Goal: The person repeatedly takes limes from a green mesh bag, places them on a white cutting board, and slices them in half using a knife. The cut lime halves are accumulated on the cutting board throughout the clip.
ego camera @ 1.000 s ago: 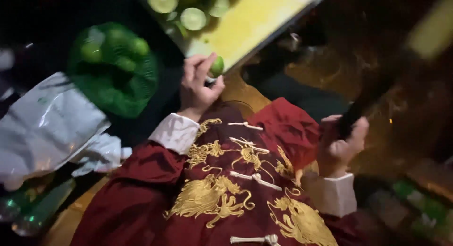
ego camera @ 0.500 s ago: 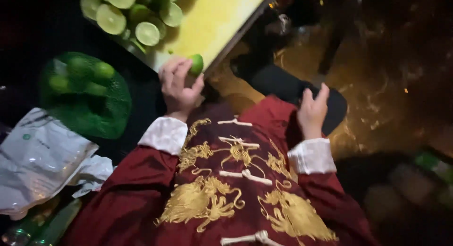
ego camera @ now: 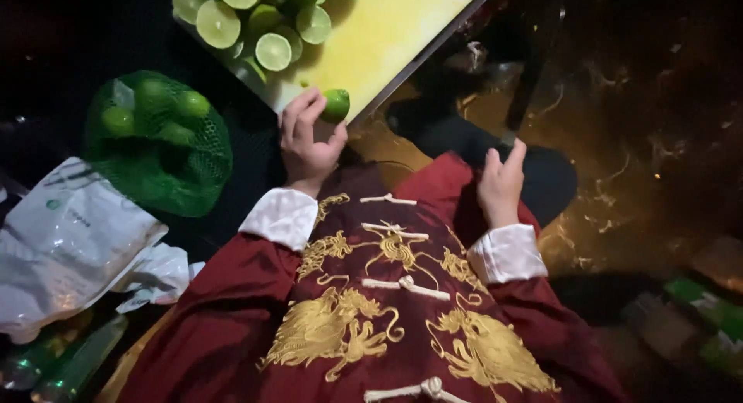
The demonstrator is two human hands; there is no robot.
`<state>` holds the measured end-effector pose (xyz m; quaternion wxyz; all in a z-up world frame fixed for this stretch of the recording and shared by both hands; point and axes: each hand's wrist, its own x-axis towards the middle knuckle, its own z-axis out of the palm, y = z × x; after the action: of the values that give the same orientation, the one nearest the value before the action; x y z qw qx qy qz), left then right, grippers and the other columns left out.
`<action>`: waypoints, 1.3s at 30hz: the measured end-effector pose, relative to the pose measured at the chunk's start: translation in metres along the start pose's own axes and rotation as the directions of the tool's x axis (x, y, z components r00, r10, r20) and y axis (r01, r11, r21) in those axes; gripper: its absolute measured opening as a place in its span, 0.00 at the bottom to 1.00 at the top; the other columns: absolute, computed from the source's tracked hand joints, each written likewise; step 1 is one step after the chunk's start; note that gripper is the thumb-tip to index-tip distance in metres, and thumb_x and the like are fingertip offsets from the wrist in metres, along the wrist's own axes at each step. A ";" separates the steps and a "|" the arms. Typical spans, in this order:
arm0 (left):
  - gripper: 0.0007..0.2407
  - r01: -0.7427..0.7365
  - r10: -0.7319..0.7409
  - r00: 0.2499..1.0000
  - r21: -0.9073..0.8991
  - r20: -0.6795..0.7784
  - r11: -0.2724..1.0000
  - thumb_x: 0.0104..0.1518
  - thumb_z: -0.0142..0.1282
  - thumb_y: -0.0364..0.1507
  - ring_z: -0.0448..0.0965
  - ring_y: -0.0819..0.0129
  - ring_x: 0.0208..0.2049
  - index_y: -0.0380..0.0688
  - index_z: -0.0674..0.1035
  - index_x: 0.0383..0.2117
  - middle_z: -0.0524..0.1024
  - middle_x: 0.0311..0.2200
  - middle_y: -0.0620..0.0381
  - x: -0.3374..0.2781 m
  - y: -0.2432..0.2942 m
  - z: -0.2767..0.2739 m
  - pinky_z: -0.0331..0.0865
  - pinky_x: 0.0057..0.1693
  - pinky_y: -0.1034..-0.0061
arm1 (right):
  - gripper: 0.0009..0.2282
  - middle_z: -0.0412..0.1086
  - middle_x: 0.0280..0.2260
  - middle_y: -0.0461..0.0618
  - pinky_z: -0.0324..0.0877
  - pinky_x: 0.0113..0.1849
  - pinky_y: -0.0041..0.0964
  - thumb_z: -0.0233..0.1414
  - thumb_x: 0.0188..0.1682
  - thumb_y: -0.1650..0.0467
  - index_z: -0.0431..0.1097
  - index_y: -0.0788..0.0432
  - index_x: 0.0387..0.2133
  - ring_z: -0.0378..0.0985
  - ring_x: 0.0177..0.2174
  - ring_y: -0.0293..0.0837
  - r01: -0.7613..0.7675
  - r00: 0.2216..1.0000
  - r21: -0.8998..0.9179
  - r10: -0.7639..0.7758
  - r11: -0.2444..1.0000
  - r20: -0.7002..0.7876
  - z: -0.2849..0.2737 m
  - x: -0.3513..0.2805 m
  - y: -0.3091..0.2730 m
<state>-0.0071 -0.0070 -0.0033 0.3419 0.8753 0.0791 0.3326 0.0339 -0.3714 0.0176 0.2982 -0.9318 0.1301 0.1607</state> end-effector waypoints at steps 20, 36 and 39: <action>0.16 0.006 -0.006 1.000 0.011 -0.003 1.000 0.54 0.69 0.27 0.81 0.63 0.47 0.61 0.85 0.49 0.77 0.49 0.63 -0.009 -0.008 0.003 0.75 0.56 0.68 | 0.19 0.76 0.46 0.35 0.77 0.43 0.51 0.48 0.54 0.59 0.60 0.28 0.60 0.82 0.37 0.53 0.478 0.864 -0.441 -0.314 0.760 0.394 -0.033 -0.107 -0.063; 0.14 0.016 -0.016 1.000 -0.004 0.011 1.000 0.57 0.65 0.31 0.81 0.63 0.47 0.60 0.85 0.50 0.73 0.45 0.64 0.004 -0.004 -0.001 0.73 0.56 0.67 | 0.24 0.75 0.49 0.44 0.76 0.42 0.56 0.48 0.50 0.64 0.58 0.35 0.62 0.81 0.40 0.58 0.486 0.833 -0.514 -0.198 0.707 0.516 -0.068 -0.090 -0.106; 0.15 0.005 -0.006 1.000 0.024 0.026 1.000 0.56 0.66 0.33 0.81 0.69 0.49 0.62 0.84 0.51 0.72 0.45 0.65 0.002 -0.007 -0.001 0.72 0.58 0.69 | 0.24 0.74 0.50 0.46 0.75 0.44 0.59 0.46 0.50 0.62 0.56 0.35 0.62 0.80 0.43 0.60 0.469 0.805 -0.520 -0.104 0.714 0.584 -0.070 -0.076 -0.104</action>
<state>-0.0052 -0.0001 -0.0064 0.3335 0.8833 0.0810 0.3193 0.0151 -0.3198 0.1533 0.0065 -0.9061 -0.1699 0.3873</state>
